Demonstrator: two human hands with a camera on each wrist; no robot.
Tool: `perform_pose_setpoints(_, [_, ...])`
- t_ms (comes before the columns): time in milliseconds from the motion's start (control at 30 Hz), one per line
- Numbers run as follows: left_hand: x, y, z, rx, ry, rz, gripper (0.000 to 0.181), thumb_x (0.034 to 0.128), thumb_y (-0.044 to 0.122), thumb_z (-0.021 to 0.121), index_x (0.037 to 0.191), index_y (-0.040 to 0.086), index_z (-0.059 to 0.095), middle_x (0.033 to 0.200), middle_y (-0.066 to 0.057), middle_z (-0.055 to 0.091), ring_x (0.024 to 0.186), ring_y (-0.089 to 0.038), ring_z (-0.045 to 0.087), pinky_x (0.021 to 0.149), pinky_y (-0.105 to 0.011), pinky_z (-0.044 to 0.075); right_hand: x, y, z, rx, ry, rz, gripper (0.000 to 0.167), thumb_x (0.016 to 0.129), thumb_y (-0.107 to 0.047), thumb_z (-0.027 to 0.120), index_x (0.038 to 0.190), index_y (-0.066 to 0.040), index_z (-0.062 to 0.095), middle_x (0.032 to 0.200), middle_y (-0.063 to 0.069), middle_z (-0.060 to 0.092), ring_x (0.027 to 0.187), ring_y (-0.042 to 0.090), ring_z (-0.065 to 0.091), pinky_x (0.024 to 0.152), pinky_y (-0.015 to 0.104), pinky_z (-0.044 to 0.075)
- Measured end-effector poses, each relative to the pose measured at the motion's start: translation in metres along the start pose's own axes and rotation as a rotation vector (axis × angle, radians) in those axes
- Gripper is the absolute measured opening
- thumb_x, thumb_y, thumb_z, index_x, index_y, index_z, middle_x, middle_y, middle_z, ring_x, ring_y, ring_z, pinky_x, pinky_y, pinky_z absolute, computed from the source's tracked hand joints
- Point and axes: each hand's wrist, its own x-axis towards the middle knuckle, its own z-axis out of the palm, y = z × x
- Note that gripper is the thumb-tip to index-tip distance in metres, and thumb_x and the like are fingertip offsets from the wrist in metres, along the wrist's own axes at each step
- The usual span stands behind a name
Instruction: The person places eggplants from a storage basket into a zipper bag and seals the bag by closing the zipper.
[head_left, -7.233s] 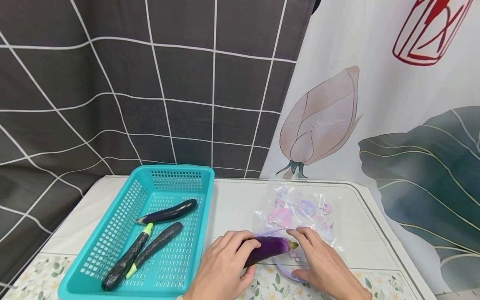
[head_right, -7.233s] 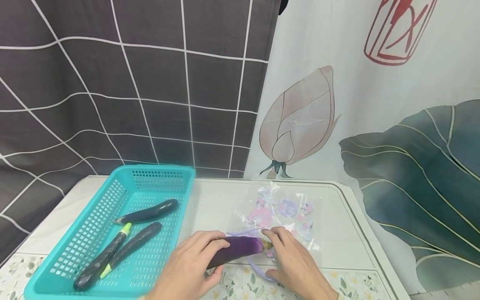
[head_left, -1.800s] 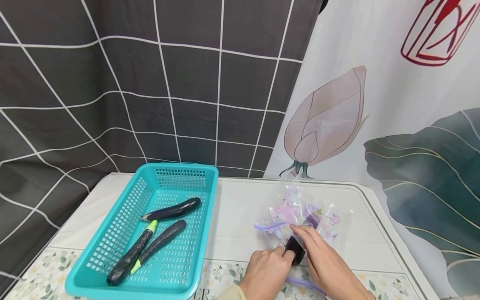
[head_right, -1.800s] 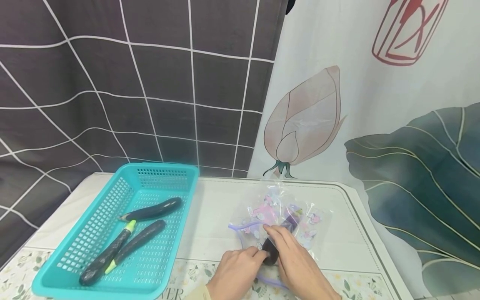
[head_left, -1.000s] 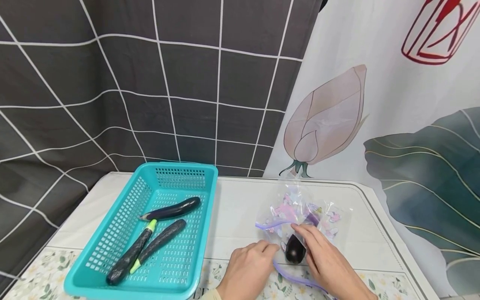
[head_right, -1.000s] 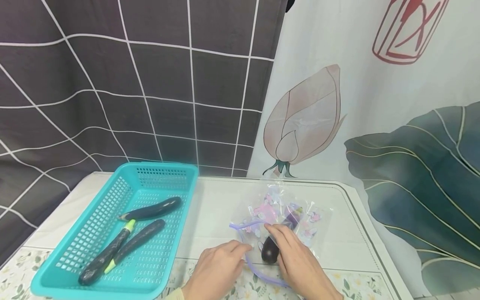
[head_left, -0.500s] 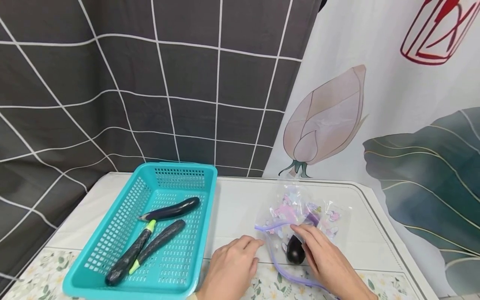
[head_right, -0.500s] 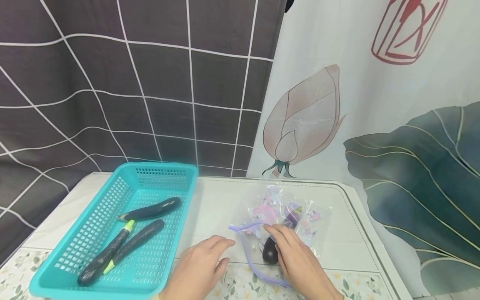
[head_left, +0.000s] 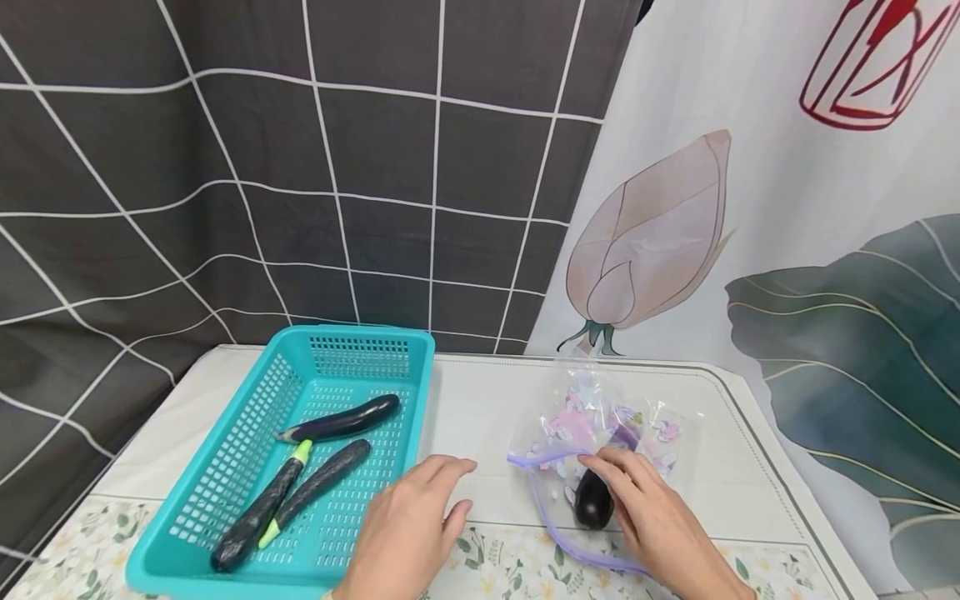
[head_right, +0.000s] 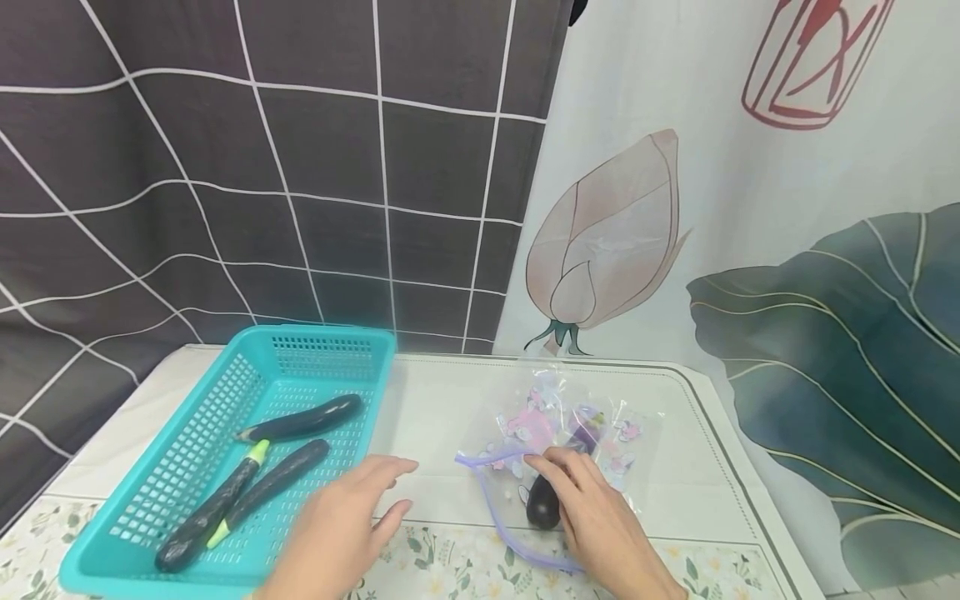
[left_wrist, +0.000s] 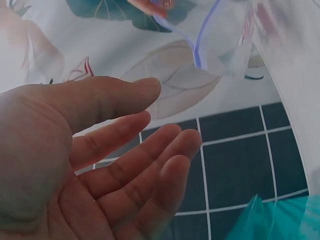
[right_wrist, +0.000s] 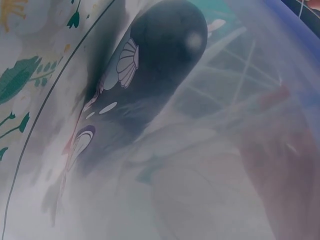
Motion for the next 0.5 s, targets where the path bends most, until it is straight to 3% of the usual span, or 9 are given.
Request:
perform_pose_setpoints(167, [-0.003,-0.005,-0.008,0.015,-0.023,-0.058,0.036,0.0814,0.016,0.083,0.116,0.014,0.072,0.110,0.002,0.070,0.095,-0.018,0.070,0.071,-0.038,0.059,0.000,0.002,0.000,0.031,-0.007,-0.010,0.047,0.103,-0.015,0.025,0.131,-0.017,0.063,0.124,0.000,0.056,0.100,0.015,0.052,0.066,0.016,0.042])
perform_pose_setpoints(333, [-0.006,-0.006,-0.014,0.005,-0.112,-0.113,0.038,0.0826,0.020,0.083,0.119,0.017,0.071,0.113,0.003,0.069,0.097,-0.020,0.070,0.074,-0.042,0.058,-0.001,0.006,0.001,0.044,0.016,-0.046,0.060,0.076,0.010,0.048,0.127,-0.017,0.066,0.124,0.004,0.057,0.100,0.020,0.053,0.064,0.016,0.042])
perform_pose_setpoints(500, [-0.009,-0.009,-0.018,0.004,-0.134,-0.146,0.039,0.0830,0.022,0.083,0.120,0.019,0.070,0.116,0.003,0.069,0.098,-0.019,0.070,0.076,-0.041,0.058,-0.001,0.007,0.003,0.036,0.037,-0.065,0.066,0.067,0.016,0.055,0.124,-0.016,0.067,0.122,0.005,0.058,0.098,0.020,0.053,0.062,0.015,0.040])
